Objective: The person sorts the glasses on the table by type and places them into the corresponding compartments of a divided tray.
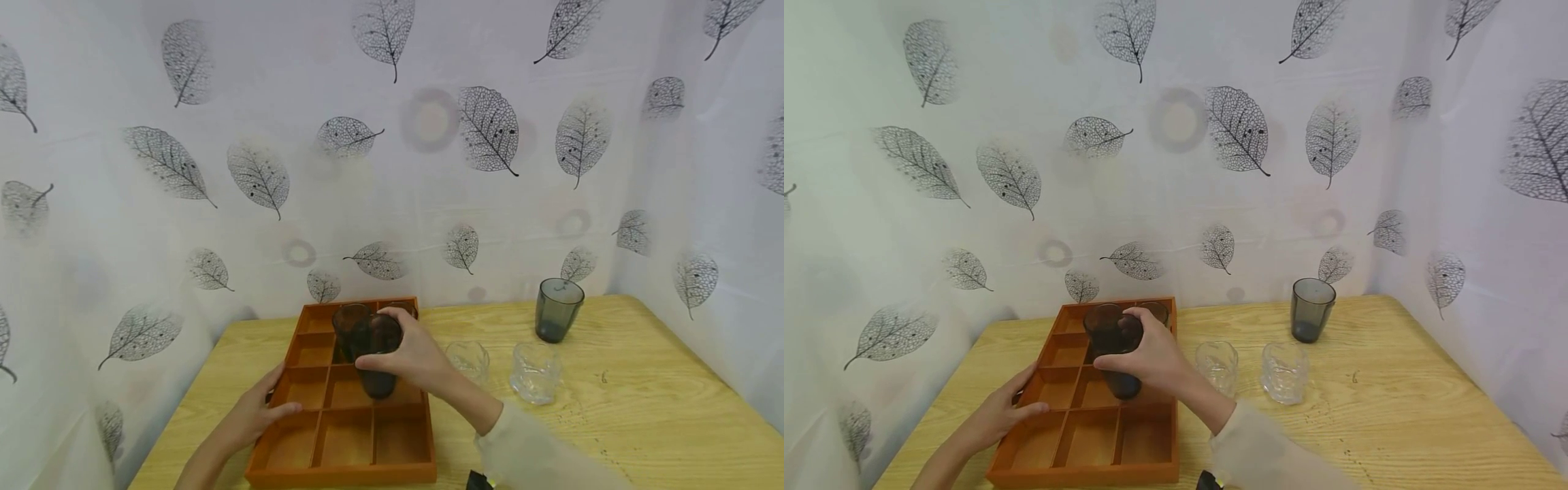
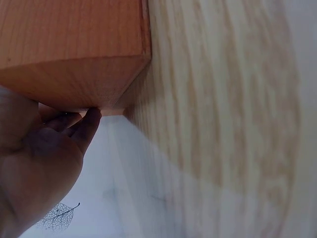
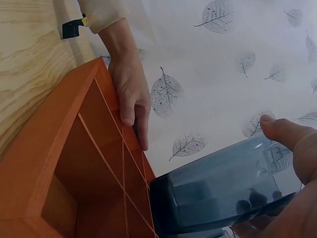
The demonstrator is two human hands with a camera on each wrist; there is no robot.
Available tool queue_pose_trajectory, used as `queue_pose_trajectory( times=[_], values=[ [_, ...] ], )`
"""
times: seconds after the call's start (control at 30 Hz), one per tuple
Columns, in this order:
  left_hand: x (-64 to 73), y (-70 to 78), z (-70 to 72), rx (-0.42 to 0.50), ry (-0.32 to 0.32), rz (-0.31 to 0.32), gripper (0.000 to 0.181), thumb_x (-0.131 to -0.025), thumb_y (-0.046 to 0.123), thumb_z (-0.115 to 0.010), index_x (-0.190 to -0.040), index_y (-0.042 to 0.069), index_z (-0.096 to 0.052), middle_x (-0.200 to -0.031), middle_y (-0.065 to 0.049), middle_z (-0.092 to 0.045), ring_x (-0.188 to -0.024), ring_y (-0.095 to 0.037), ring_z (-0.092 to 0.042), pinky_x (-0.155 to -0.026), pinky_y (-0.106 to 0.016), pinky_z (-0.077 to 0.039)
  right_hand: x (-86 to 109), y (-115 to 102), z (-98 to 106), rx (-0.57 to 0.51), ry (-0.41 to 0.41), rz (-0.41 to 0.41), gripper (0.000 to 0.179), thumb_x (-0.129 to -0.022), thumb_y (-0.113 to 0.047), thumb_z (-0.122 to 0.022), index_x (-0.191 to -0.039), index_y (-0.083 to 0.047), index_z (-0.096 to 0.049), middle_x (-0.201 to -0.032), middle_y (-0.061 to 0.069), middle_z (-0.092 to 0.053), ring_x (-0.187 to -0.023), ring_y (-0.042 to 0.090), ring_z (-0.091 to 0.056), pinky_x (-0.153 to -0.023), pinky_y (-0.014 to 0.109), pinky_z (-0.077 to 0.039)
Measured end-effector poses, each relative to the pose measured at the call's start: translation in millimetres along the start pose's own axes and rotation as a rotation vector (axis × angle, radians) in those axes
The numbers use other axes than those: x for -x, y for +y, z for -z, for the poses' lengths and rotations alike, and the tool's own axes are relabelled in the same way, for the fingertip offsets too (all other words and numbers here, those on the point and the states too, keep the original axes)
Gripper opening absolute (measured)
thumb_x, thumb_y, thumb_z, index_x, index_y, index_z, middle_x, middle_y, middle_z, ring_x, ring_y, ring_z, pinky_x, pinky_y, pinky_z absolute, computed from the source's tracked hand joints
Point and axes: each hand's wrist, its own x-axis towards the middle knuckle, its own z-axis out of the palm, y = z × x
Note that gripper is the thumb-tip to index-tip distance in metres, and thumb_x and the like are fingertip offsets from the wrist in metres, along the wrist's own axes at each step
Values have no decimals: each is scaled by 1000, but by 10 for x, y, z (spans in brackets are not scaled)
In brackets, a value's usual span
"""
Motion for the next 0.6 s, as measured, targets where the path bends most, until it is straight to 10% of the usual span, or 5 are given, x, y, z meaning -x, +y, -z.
queue_pose_trajectory(
  times=[0.6],
  values=[
    [-20,-17,-4,75,-1,-14,96,-96,30,-76,-164,-1,-16,-162,-29,-30,-138,-46,-45,-106,-55,-48,-177,23,-409,13,-15,9,88,-80,-39,-90,-149,-4,-47,-135,11,-61,-119,28,-62,-98,48,-54]
  ],
)
